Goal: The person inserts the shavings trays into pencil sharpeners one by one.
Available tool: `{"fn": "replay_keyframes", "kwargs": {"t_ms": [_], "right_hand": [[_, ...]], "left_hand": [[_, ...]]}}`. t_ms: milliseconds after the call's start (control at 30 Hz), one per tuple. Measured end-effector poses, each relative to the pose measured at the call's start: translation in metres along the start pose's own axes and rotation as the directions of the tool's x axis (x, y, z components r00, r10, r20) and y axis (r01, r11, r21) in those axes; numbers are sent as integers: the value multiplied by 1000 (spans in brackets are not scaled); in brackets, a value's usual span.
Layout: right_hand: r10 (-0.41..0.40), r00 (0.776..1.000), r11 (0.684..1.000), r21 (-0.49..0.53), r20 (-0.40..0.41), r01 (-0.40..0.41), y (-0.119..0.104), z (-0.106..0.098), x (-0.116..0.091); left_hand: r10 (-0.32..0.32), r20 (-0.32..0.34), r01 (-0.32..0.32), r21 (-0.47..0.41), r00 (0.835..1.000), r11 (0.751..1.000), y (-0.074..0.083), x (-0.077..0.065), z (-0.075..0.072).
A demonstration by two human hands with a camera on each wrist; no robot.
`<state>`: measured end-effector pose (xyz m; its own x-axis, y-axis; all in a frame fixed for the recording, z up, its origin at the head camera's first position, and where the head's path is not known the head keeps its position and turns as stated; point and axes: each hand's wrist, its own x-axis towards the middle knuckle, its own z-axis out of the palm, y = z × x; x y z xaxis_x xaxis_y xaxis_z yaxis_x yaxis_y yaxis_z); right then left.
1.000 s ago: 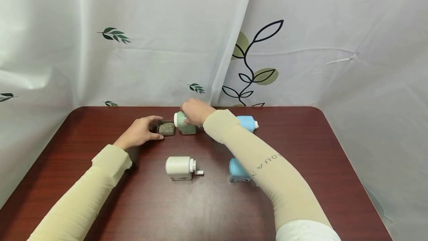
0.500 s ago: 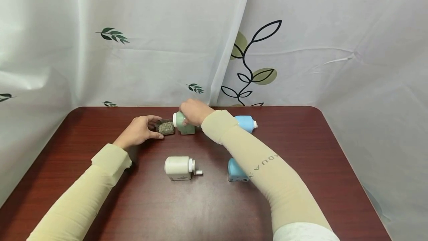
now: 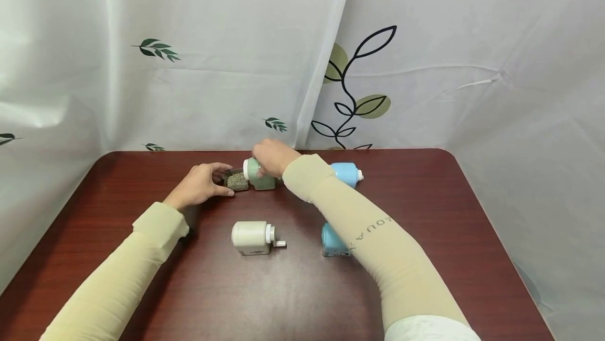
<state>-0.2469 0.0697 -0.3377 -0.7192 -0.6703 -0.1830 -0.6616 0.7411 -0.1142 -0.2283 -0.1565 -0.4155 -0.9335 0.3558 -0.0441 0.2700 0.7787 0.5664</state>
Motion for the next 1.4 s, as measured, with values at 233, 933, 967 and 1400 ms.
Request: {"fn": "replay_keyframes", "kwargs": {"t_ms": [233,933,967,1400], "right_hand": [[-8,1000,1000,9,-4,8,0,-1,-1],[6,1000,1000,1,-3,-6,1,0,0],[5,1000,1000,2,-6,-5,1,0,0],[6,1000,1000,3,-10,-6,1,0,0]], "left_hand": [[2,15,-2,-4,1000,1000,2,2,0],[13,28,-13,-15,1000,1000,10,6,5],[14,29,-14,-16,999,1000,11,6,5],[39,15,-39,2,999,999,12,10,7]]}}
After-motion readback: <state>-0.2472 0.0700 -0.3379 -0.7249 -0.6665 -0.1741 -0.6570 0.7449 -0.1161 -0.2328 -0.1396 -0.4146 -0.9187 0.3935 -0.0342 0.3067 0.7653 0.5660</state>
